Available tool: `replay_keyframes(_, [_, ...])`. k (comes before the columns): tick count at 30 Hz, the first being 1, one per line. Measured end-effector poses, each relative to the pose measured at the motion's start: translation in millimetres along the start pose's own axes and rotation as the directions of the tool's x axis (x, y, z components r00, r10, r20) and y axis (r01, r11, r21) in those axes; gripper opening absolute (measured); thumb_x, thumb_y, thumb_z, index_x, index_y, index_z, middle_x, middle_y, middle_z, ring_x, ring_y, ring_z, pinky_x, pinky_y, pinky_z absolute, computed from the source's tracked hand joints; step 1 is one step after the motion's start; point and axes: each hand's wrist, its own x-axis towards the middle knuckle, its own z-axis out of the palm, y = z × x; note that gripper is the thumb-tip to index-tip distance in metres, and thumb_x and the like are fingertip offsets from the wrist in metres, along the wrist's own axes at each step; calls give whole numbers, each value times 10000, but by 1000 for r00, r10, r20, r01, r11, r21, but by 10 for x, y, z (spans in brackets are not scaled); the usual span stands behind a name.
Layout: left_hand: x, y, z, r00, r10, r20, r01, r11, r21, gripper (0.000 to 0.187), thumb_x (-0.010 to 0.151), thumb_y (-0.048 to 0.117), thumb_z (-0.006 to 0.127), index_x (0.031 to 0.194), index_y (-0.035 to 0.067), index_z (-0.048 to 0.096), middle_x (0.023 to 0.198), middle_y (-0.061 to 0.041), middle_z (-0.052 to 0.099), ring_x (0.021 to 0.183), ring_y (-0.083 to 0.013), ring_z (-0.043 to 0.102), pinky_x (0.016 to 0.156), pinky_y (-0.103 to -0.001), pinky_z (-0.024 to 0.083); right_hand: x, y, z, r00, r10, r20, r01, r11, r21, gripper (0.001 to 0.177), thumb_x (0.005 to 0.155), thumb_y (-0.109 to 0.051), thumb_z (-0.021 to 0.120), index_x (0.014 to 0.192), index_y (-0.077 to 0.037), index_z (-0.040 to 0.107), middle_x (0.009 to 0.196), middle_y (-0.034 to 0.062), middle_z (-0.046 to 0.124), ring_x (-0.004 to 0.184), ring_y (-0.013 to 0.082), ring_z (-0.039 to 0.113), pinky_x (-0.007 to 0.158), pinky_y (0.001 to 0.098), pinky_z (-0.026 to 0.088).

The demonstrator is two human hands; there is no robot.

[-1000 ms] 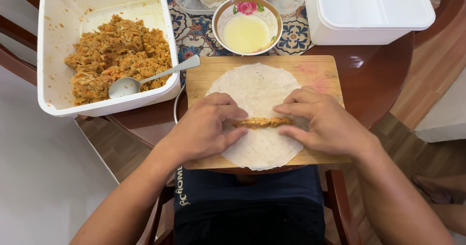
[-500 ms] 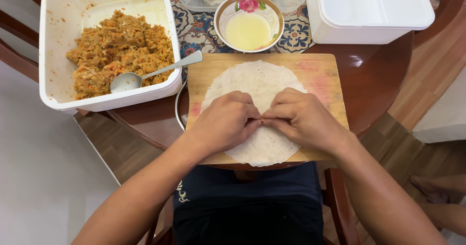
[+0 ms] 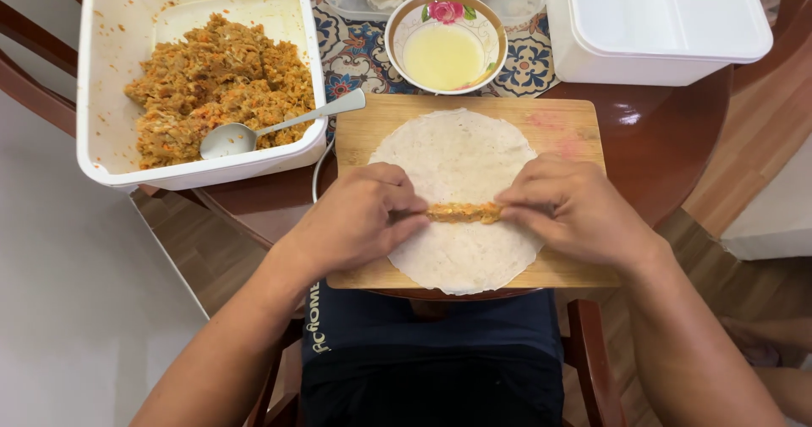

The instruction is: Making spring rolls by placing filling on a wrapper and rolling it up.

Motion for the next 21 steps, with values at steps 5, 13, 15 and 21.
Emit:
replay_keyframes(5, [-34,-49,30,1000,-29,0,29,999,26,197,840,202,782,954,42,793,890,-110,714,869,-308,689,796,-402,552,-13,7,-117,999,-44,17,45,998,-47,147,808,-67,779,953,-60,801,856,68,752,787,205,706,694,316,558])
replay_keyframes(13, [-201,-23,83,979,41,-199,-41,999,3,125,874,152,780,965,65,782,928,-90,705,923,-288,685,827,-384,553,649,-622,-281,952,-235,-196,220,971,-99,146,912,-14,752,1057,-29,754,967,99,751,849,212,737,746,290,568])
replay_keyframes(15, [-276,-37,54,911,-25,-412,-37,989,-140,123,843,135,820,937,69,775,890,-79,685,855,-245,686,759,-339,553,945,-911,-251,930,-350,-116,331,931,-153,160,892,-49,770,1052,-46,774,919,93,750,772,221,727,669,306,552])
replay_keyframes(21, [-552,-232,142,789,-159,-593,-100,920,-380,116,844,78,820,924,39,745,873,-67,718,714,-149,659,655,-256,519,2186,-1156,300,847,-507,160,531,823,-202,191,856,-106,757,1041,-71,790,912,150,751,833,332,716,750,427,554])
